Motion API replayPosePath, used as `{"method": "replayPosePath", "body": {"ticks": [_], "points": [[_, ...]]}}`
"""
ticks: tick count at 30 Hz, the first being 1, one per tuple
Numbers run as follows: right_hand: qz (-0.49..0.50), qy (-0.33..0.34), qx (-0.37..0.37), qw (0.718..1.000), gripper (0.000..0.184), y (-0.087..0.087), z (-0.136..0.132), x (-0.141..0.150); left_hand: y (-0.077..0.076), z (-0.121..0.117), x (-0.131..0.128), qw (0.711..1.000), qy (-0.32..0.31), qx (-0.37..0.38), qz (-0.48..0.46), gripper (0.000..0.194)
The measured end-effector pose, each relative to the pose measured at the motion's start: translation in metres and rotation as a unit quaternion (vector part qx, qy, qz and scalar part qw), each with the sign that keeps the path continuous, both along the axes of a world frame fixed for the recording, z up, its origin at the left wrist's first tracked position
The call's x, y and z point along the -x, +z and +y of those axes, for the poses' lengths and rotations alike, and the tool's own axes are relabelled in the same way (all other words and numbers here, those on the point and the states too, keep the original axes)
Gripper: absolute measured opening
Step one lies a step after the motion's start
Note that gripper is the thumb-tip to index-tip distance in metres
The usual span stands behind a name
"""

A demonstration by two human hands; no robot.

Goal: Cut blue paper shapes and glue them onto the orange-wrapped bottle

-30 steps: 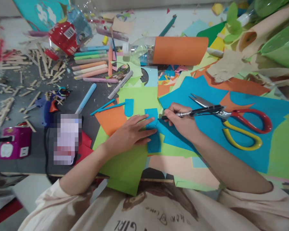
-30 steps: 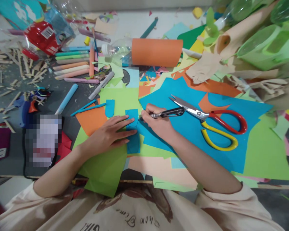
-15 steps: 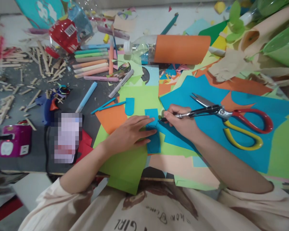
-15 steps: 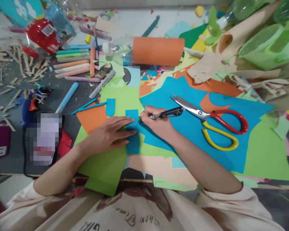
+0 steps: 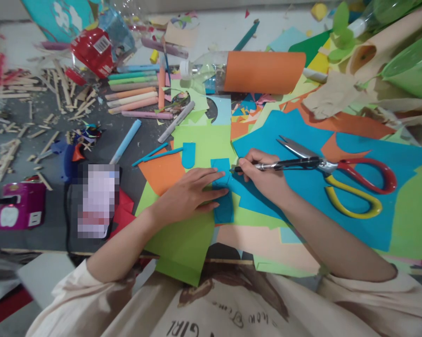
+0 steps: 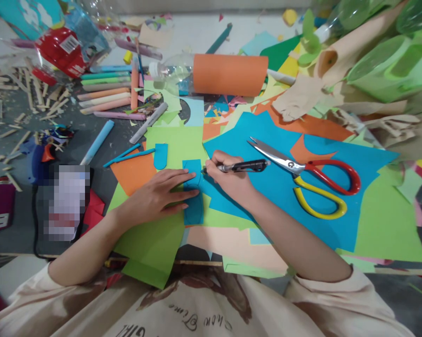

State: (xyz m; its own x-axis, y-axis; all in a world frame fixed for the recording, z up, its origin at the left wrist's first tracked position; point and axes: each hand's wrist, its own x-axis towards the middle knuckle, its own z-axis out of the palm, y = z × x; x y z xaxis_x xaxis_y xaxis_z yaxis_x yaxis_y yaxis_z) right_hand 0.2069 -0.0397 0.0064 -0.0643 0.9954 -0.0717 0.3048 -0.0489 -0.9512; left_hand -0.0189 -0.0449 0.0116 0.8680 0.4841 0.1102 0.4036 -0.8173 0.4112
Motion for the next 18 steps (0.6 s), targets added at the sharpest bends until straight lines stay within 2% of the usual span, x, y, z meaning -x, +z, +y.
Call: {"method": "replayPosePath", "body": {"ticks": [8, 14, 18], "points": [[0.033, -0.039, 0.002, 0.999, 0.036, 0.0036, 0.0002, -0.0003, 0.0008, -0.0039, -0.0010, 0.999, -0.015, -0.042, -0.022, 0.030], [0.029, -0.020, -0.001, 0.999, 0.039, 0.0010, 0.0016, -0.0015, -0.0002, -0.0028, -0.0010, 0.999, -0.001, -0.042, -0.011, 0.039], [0.007, 0.017, -0.010, 1.000, 0.038, 0.0006, 0.0028, -0.0018, -0.0015, -0.0015, -0.0015, 0.999, -0.017, -0.041, 0.005, 0.039]]}}
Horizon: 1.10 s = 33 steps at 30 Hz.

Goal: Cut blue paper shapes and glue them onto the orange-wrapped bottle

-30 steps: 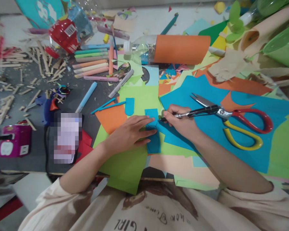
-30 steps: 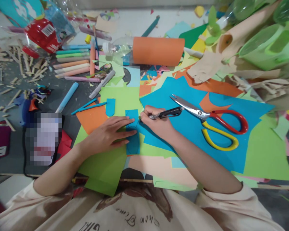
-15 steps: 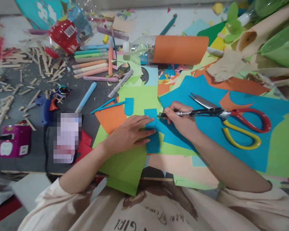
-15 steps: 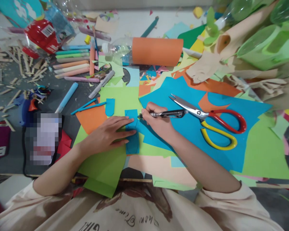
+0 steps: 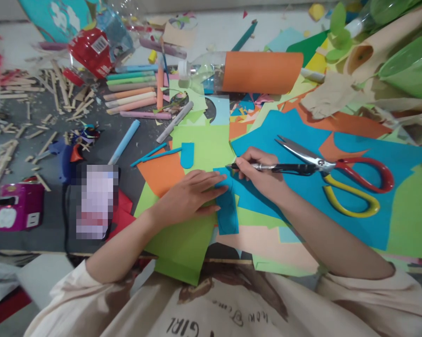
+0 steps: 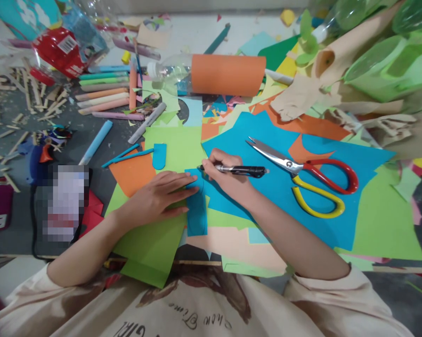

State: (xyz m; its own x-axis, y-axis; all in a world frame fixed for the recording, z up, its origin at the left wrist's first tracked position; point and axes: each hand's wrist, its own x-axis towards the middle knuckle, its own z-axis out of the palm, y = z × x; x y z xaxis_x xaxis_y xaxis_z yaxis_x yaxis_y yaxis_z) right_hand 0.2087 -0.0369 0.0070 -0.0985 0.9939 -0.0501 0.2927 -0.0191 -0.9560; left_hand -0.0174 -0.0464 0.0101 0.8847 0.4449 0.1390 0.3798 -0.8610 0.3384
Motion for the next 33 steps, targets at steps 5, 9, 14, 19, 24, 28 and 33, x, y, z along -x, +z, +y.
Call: {"method": "replayPosePath", "body": {"ticks": [5, 9, 14, 19, 24, 28, 33], "points": [[-0.013, 0.006, 0.002, 1.000, 0.037, 0.0019, -0.0001, 0.0012, 0.0000, 0.0003, -0.0017, 1.000, -0.004, -0.020, -0.015, 0.039], [-0.013, -0.003, 0.005, 1.000, 0.036, 0.0025, -0.0007, 0.0026, 0.0007, 0.0018, -0.0030, 0.999, -0.004, -0.030, -0.027, 0.038], [-0.012, -0.004, 0.002, 1.000, 0.037, 0.0028, -0.0006, 0.0029, 0.0017, 0.0018, -0.0030, 1.000, -0.002, -0.019, -0.024, 0.039], [-0.016, -0.007, -0.001, 1.000, 0.036, 0.0031, -0.0012, 0.0025, 0.0021, 0.0013, -0.0025, 0.999, -0.003, -0.022, -0.039, 0.037], [-0.017, -0.014, -0.007, 1.000, 0.040, 0.0013, -0.0019, 0.0024, -0.0012, 0.0015, -0.0018, 1.000, -0.005, -0.007, -0.029, 0.037], [-0.017, -0.014, -0.010, 1.000, 0.035, -0.0009, -0.0024, 0.0017, -0.0035, 0.0012, -0.0013, 0.999, -0.003, -0.007, -0.043, 0.037], [-0.020, -0.026, -0.007, 0.999, 0.034, 0.0001, -0.0030, 0.0015, -0.0045, 0.0019, -0.0011, 0.999, -0.002, -0.013, -0.040, 0.037]]}}
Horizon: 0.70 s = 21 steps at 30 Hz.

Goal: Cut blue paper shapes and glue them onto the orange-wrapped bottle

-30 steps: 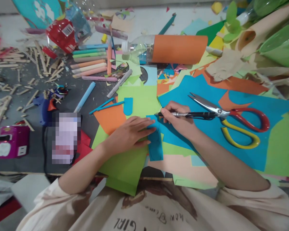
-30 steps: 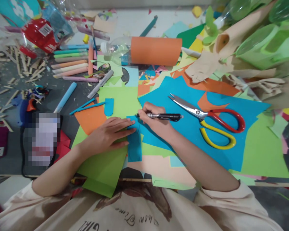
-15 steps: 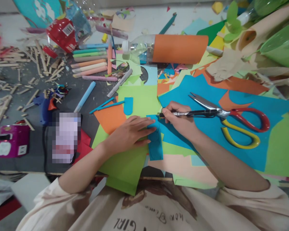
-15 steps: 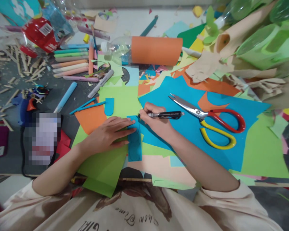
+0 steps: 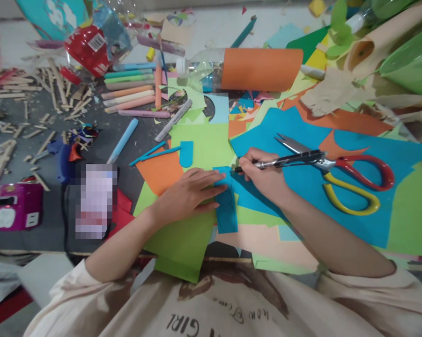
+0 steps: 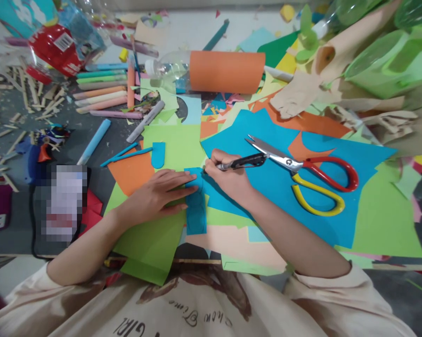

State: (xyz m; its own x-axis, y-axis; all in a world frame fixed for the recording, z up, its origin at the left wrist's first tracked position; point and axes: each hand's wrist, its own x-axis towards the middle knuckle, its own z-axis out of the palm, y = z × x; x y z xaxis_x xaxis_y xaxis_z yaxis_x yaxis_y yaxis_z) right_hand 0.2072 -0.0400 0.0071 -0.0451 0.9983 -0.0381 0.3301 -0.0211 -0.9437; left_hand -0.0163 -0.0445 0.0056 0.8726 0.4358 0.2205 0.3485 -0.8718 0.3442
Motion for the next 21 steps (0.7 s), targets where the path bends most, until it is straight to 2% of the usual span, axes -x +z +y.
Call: {"method": "replayPosePath", "body": {"ticks": [15, 21], "points": [[-0.005, -0.005, 0.010, 1.000, 0.034, 0.0000, 0.0002, 0.0012, -0.0005, 0.0007, -0.0001, 1.000, 0.000, 0.006, -0.003, 0.038], [0.000, -0.002, 0.014, 1.000, 0.033, -0.0001, 0.0003, 0.0006, -0.0017, 0.0006, -0.0002, 1.000, -0.002, -0.013, -0.022, 0.035]]}}
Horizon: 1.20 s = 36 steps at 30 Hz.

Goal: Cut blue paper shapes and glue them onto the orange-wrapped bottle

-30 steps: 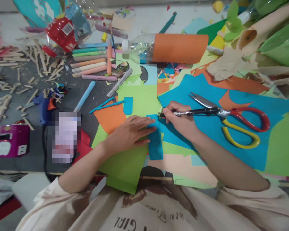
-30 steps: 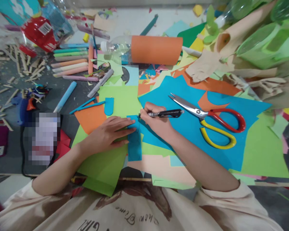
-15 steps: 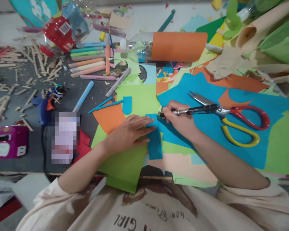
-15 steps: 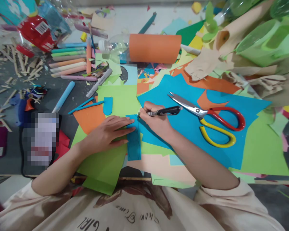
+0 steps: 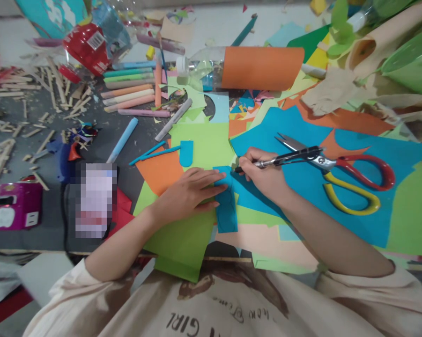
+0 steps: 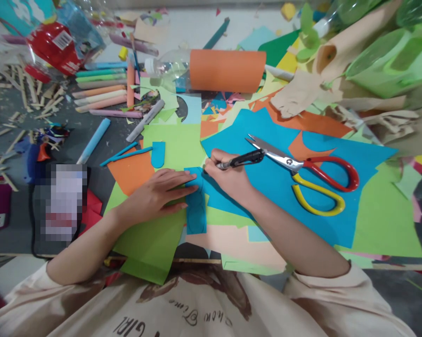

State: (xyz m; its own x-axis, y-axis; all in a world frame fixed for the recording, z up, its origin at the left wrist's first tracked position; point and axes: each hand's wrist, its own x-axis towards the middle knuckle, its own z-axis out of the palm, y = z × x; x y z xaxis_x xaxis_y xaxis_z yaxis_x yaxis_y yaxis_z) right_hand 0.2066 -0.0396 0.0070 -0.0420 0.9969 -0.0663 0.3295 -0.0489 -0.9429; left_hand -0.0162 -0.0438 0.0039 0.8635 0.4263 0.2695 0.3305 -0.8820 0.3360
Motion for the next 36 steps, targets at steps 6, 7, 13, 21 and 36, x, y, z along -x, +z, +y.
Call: {"method": "replayPosePath", "body": {"ticks": [6, 7, 13, 21, 36], "points": [[-0.006, 0.008, -0.002, 1.000, 0.033, 0.0016, -0.0002, 0.0003, -0.0016, 0.0002, 0.0003, 1.000, 0.001, 0.007, 0.000, 0.034], [-0.002, 0.010, 0.003, 1.000, 0.033, 0.0020, -0.0003, 0.0007, -0.0017, 0.0004, 0.0003, 1.000, 0.000, 0.007, -0.003, 0.035], [-0.002, 0.001, 0.001, 1.000, 0.033, 0.0026, -0.0008, 0.0015, 0.0005, 0.0005, -0.0004, 1.000, 0.001, -0.007, -0.005, 0.035], [0.014, 0.021, -0.009, 1.000, 0.034, 0.0028, -0.0010, 0.0019, 0.0022, -0.0008, -0.0014, 1.000, 0.001, 0.017, 0.003, 0.035], [-0.108, 0.094, -0.162, 0.976, 0.015, -0.0018, -0.0026, 0.0011, 0.0055, -0.0006, 0.0001, 1.000, 0.020, -0.008, 0.014, 0.031]]}}
